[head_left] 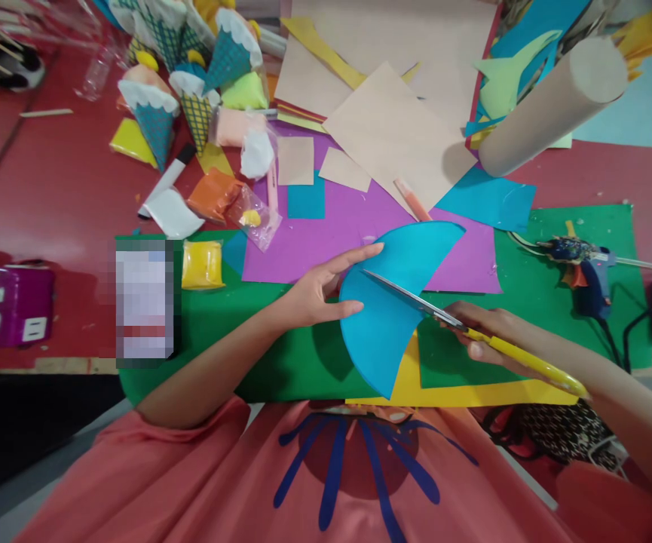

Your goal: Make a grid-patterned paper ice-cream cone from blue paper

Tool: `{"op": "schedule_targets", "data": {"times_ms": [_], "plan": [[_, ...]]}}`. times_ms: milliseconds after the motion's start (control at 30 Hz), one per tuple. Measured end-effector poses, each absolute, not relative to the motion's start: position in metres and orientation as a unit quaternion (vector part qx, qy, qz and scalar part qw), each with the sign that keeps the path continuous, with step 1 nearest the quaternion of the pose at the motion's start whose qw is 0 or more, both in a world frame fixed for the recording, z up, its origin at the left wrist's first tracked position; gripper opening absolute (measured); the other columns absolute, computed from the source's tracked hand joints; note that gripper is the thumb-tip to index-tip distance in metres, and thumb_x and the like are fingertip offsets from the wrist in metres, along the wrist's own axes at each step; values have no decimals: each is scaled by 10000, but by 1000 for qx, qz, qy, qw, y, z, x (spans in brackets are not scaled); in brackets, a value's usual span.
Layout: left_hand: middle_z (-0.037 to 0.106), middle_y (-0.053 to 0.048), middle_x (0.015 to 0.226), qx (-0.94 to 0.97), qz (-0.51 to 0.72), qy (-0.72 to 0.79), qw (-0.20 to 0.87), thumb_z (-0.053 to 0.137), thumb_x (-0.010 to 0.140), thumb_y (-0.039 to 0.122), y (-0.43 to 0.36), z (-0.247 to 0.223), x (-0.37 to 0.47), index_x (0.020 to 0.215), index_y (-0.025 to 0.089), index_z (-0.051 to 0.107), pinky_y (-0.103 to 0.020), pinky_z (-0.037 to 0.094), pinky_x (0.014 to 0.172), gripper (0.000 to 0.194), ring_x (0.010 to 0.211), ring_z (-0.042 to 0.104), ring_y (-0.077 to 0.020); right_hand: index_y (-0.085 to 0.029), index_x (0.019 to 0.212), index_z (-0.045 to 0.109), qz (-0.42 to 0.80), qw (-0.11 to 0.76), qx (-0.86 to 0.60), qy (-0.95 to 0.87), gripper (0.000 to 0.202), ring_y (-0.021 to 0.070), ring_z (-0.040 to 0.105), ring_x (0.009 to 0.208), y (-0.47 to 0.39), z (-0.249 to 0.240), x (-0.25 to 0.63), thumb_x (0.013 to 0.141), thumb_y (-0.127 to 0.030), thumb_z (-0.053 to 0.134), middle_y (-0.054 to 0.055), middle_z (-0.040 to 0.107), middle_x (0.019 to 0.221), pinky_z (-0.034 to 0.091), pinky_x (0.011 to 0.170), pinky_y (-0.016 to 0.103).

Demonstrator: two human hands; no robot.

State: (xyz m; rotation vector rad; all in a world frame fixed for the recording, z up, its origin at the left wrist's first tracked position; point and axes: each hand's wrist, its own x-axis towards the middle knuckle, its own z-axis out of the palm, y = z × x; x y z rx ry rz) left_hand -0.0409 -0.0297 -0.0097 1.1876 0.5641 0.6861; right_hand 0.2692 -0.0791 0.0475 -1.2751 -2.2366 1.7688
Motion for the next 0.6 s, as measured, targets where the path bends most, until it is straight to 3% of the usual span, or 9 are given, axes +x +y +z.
{"op": "schedule_targets", "data": {"times_ms": [367, 600], "plan": [[413, -16, 1540, 549, 299, 273, 732, 745, 798, 306, -32, -8, -41, 1429, 333, 469, -425, 372, 1163, 690, 1432, 370, -296, -184, 990, 520, 550, 43, -400, -732, 522, 84, 415, 513, -77, 41, 263, 916, -676, 364, -36, 459, 663, 310, 449, 201], [424, -17, 1533, 551, 299, 270, 731, 746, 798, 296, -32, -10, -40, 1428, 342, 468, -429, 389, 1150, 690, 1420, 390, -297, -188, 915, 508, 553, 49, -402, -728, 483, 81, 414, 518, -76, 43, 258, 920, -656, 388, -37, 456, 659, 316, 448, 194]]}}
